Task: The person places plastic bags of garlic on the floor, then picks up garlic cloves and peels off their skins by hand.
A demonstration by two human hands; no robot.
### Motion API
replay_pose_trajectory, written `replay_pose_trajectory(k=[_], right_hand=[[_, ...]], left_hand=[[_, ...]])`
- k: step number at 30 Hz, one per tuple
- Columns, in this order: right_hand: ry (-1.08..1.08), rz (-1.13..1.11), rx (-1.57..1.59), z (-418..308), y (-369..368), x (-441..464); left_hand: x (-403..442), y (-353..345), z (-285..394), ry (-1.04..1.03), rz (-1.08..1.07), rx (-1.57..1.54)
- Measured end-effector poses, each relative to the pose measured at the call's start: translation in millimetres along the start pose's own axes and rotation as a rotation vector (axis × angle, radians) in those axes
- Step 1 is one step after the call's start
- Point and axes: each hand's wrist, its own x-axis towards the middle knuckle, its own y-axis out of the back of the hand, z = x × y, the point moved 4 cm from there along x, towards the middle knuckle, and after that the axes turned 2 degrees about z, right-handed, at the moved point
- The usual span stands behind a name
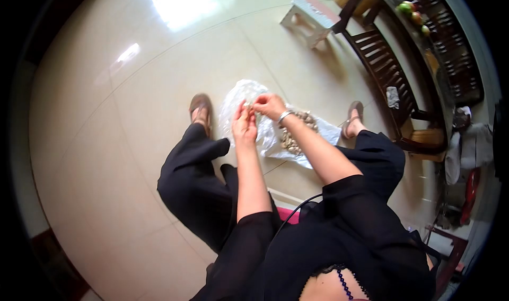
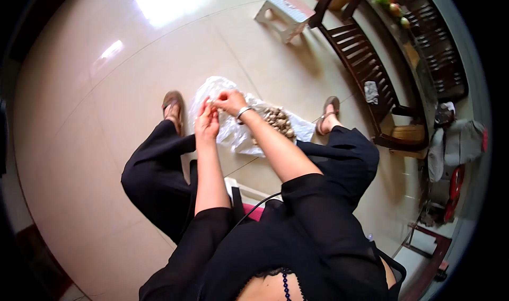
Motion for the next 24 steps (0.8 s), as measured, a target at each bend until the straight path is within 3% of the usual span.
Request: replay_pose_trajectory(k=[1, 7, 12, 24], right_hand=[[0.041, 0.03, -0.069, -1, 2, 0], [0.006, 0.117, -0.075, 10, 6, 6], [-0.042, 0.143, -0.11, 13, 9, 8], [0.056, 0.046, 0.065, -7, 3, 0]], left_hand=[[0, 1, -1, 0.039, -0.054, -0.025], [-1, -5, -5, 0.164, 0.093, -0.182], [7, 4, -7, 0.214, 0.018, -0.169], [2, 5, -6, 0.082, 0.078, -0.034]])
